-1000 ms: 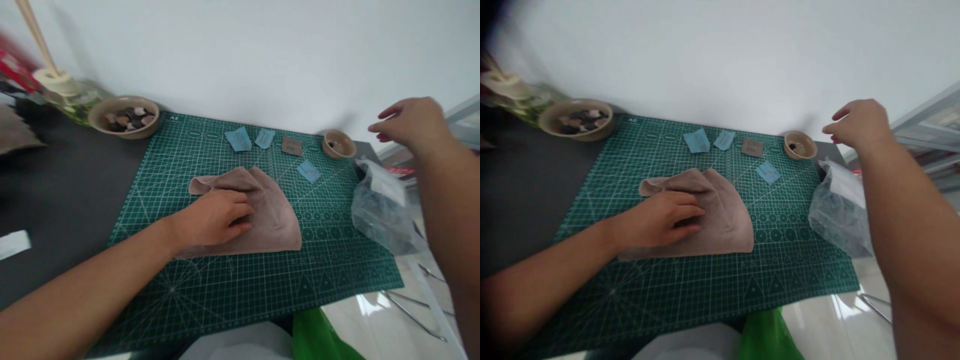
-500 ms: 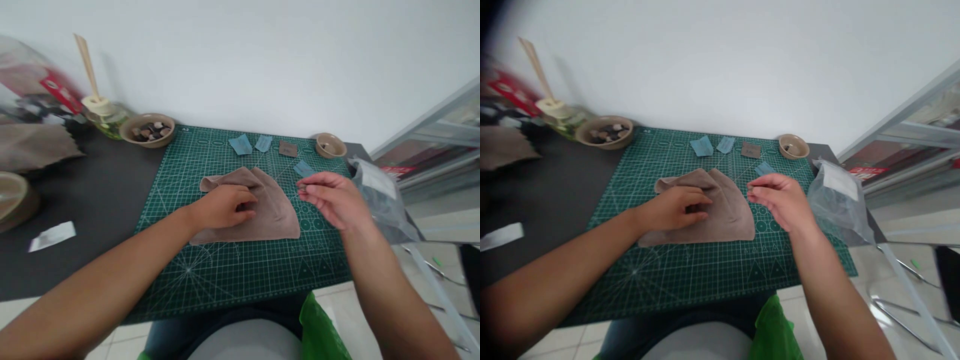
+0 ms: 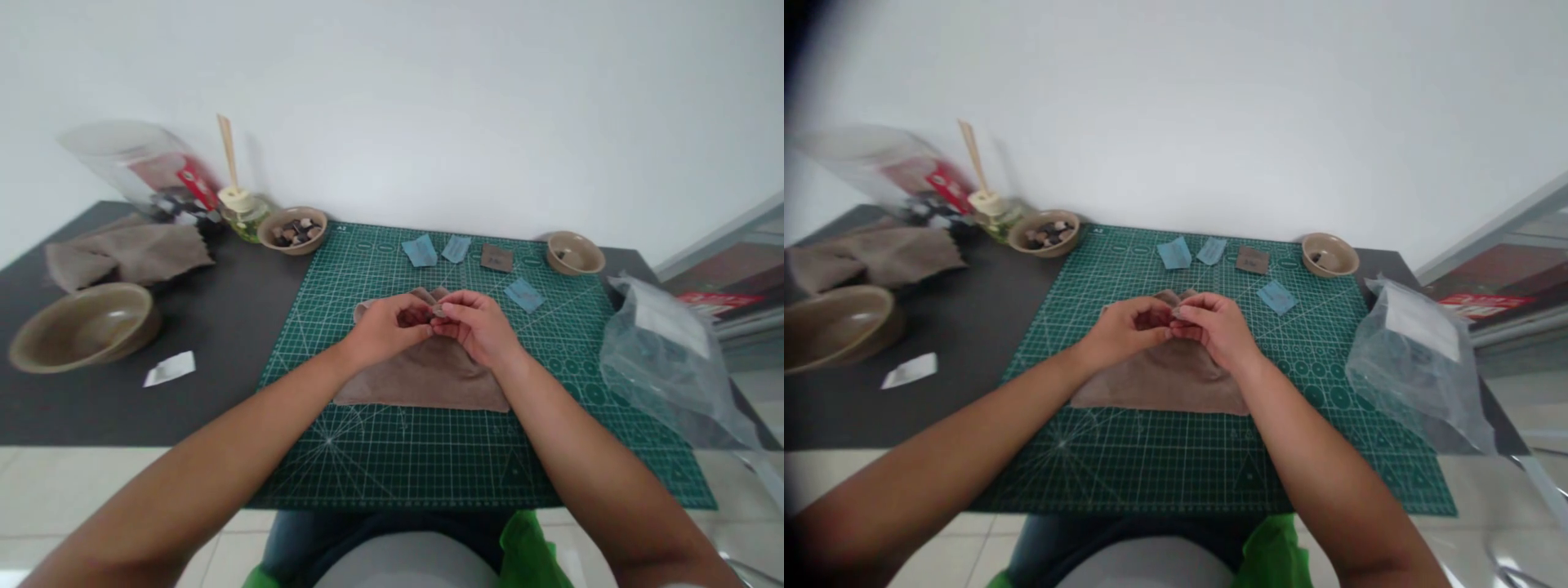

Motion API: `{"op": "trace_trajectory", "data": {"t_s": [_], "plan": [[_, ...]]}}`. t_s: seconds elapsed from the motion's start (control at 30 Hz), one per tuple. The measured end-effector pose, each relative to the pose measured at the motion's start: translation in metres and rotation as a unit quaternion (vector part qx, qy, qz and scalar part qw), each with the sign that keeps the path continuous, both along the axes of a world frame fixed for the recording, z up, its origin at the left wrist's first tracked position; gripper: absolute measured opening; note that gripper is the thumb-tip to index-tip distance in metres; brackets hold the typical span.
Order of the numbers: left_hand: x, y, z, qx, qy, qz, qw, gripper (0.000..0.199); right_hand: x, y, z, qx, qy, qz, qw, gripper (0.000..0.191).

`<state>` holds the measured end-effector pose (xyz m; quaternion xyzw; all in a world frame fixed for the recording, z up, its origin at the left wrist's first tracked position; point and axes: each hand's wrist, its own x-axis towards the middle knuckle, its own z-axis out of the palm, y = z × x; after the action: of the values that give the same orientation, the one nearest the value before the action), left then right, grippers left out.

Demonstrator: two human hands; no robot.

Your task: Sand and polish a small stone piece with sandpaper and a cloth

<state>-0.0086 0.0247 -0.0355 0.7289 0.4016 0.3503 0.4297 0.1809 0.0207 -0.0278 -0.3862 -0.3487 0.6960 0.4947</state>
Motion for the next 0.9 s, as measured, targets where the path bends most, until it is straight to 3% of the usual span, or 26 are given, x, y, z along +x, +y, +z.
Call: {"op": "trace_trajectory", "data": {"t_s": [0.3, 0.57, 0.9], "plan": [[0.022, 0.007, 0.012, 0.039, -0.002, 0.057, 0.998, 0.02, -0.001, 0.012, -0.006, 0.006, 0.044, -0.021, 0.999, 0.025], [0.023, 0.022, 0.0, 0.117, 0.026, 0.095, 0.988, 0.02, -0.004, 0.019, -0.007, -0.003, 0.062, -0.019, 0.998, 0.03], [0.014, 0.007, 0.008, 0.182, 0.065, 0.046, 0.98, 0.011, -0.012, 0.013, -0.002, -0.005, 0.025, -0.025, 0.999, 0.027]]}}
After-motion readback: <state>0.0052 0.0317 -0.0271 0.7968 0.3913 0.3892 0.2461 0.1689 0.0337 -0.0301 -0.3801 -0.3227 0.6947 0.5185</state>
